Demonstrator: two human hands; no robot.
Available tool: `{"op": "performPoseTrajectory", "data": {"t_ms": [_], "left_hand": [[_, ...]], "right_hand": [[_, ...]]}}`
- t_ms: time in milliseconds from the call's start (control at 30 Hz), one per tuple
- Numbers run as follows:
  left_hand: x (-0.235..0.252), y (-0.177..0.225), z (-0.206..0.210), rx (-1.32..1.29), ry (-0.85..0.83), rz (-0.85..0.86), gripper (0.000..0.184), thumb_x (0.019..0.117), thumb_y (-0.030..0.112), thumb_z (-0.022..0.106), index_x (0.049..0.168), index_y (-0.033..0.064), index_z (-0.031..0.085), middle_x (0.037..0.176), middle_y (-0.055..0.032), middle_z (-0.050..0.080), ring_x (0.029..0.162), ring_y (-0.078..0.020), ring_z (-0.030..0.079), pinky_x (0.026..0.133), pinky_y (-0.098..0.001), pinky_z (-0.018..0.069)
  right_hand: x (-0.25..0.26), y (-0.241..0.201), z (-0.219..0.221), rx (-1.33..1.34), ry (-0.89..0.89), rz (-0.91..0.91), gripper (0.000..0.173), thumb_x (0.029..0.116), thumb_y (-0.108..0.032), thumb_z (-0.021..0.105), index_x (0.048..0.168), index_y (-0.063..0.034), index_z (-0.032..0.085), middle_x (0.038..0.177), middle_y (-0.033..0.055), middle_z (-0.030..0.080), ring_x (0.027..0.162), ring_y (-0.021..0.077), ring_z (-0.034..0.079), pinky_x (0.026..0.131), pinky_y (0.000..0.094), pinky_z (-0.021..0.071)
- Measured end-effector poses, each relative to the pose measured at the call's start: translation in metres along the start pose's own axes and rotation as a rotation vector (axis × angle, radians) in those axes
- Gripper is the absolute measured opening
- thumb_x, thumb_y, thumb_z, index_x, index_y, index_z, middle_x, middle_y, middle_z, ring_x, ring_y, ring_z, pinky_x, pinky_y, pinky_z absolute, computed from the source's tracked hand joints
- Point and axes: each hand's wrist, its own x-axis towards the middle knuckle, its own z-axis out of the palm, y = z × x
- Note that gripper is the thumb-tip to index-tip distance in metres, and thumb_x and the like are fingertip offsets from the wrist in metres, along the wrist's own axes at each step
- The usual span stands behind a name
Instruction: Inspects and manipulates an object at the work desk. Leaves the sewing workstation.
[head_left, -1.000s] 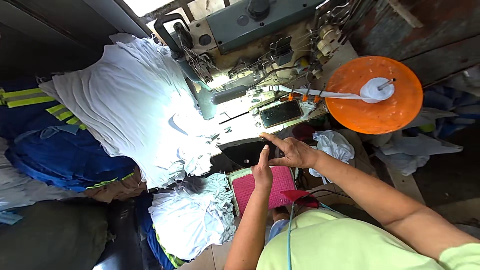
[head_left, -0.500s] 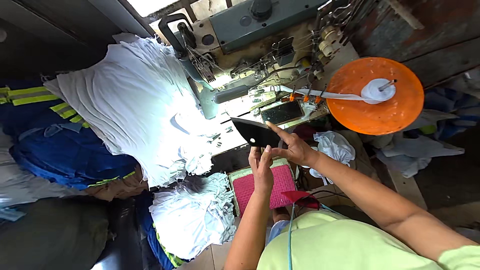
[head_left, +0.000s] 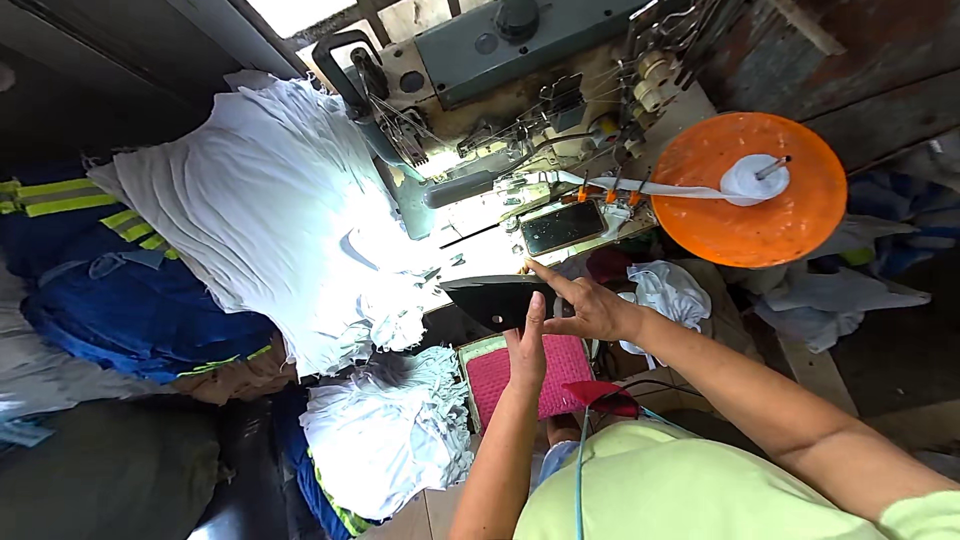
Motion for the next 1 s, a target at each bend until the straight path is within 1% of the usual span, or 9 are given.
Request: {"op": "performPoseTrajectory", "data": {"t_ms": [200,300,400,467,567,667,800,933,1000], "left_hand": [[-0.0017,0.0037,0.0003,-0.001,-0.004,0.010,0.021,0.0992,0.011,0.048,0.116,-0.0011,0.052,0.098,0.0069,0.069,0.099,0.0026,0.065,0.096,-0.0234,0.0529],[-0.0011,0.0056,-0.0002,0.003,-0.004,-0.009,0.022,0.0984,0.010,0.048,0.117,-0.0017,0.051,0.098,0.0060,0.068,0.098,0.0017,0.065,0.095,-0.0236,0.0530],[-0.0013,0.0070,0.0000,0.015,-0.005,-0.033,0.025,0.0994,0.010,0.047,0.120,-0.0045,0.048,0.101,0.0040,0.066,0.100,0.0009,0.064,0.096,-0.0235,0.0522],[-0.0019,0.0057,0.0007,0.027,-0.005,-0.025,0.025,0.0994,0.010,0.048,0.119,-0.0048,0.050,0.100,0.0045,0.067,0.099,0.0017,0.064,0.096,-0.0231,0.0521],[-0.0018,0.0017,-0.0008,0.052,-0.025,-0.001,0.028,0.1022,0.015,0.045,0.120,-0.0052,0.049,0.101,0.0058,0.067,0.100,0.0034,0.064,0.097,-0.0221,0.0516],[-0.0013,0.0022,-0.0005,0.047,-0.014,-0.030,0.035,0.1050,0.020,0.039,0.127,-0.0068,0.045,0.105,0.0042,0.066,0.102,0.0033,0.063,0.098,-0.0217,0.0509],[-0.0013,0.0029,-0.0004,0.019,-0.016,-0.022,0.030,0.1057,0.018,0.037,0.123,-0.0041,0.047,0.103,0.0061,0.068,0.101,0.0031,0.064,0.098,-0.0224,0.0517],[-0.0007,-0.0002,-0.0042,0.007,-0.043,0.001,0.032,0.1062,0.020,0.039,0.125,-0.0041,0.047,0.105,0.0068,0.068,0.104,0.0031,0.064,0.100,-0.0227,0.0510],[-0.0009,0.0002,-0.0047,-0.002,-0.026,-0.011,0.033,0.1065,0.020,0.036,0.126,-0.0050,0.046,0.106,0.0064,0.067,0.104,0.0032,0.063,0.100,-0.0227,0.0504]], "right_hand": [[0.0019,-0.0007,0.0002,0.006,-0.040,-0.047,0.086,0.0978,-0.058,0.053,0.152,0.0073,0.039,0.072,0.0122,0.063,0.062,0.0181,0.057,0.061,0.0342,0.0497],[0.0020,-0.0012,-0.0006,0.004,-0.039,-0.031,0.086,0.0976,-0.059,0.053,0.152,0.0064,0.040,0.073,0.0129,0.064,0.063,0.0190,0.059,0.062,0.0351,0.0505],[0.0015,0.0005,-0.0012,-0.001,-0.050,-0.012,0.087,0.0970,-0.061,0.053,0.152,0.0056,0.041,0.075,0.0145,0.065,0.065,0.0212,0.060,0.063,0.0377,0.0515],[0.0007,0.0011,-0.0009,-0.001,-0.060,-0.014,0.087,0.0969,-0.060,0.053,0.152,0.0064,0.040,0.076,0.0153,0.066,0.066,0.0218,0.060,0.064,0.0384,0.0512],[0.0000,0.0012,0.0005,0.006,-0.049,-0.026,0.086,0.0966,-0.058,0.055,0.151,0.0082,0.041,0.074,0.0143,0.065,0.065,0.0205,0.060,0.063,0.0365,0.0511],[0.0004,0.0008,0.0006,0.002,-0.039,-0.029,0.088,0.0966,-0.059,0.054,0.151,0.0079,0.041,0.074,0.0147,0.065,0.065,0.0210,0.060,0.063,0.0368,0.0509],[0.0016,0.0005,0.0003,0.021,-0.044,-0.045,0.088,0.0966,-0.057,0.057,0.151,0.0101,0.038,0.075,0.0139,0.065,0.065,0.0172,0.058,0.064,0.0322,0.0498],[0.0029,0.0015,-0.0002,0.017,-0.046,-0.071,0.089,0.0959,-0.056,0.058,0.151,0.0109,0.038,0.071,0.0115,0.062,0.063,0.0145,0.054,0.062,0.0292,0.0474],[0.0034,0.0006,0.0008,0.016,-0.048,-0.067,0.089,0.0959,-0.055,0.059,0.152,0.0101,0.037,0.071,0.0111,0.061,0.063,0.0142,0.053,0.061,0.0287,0.0468]]}}
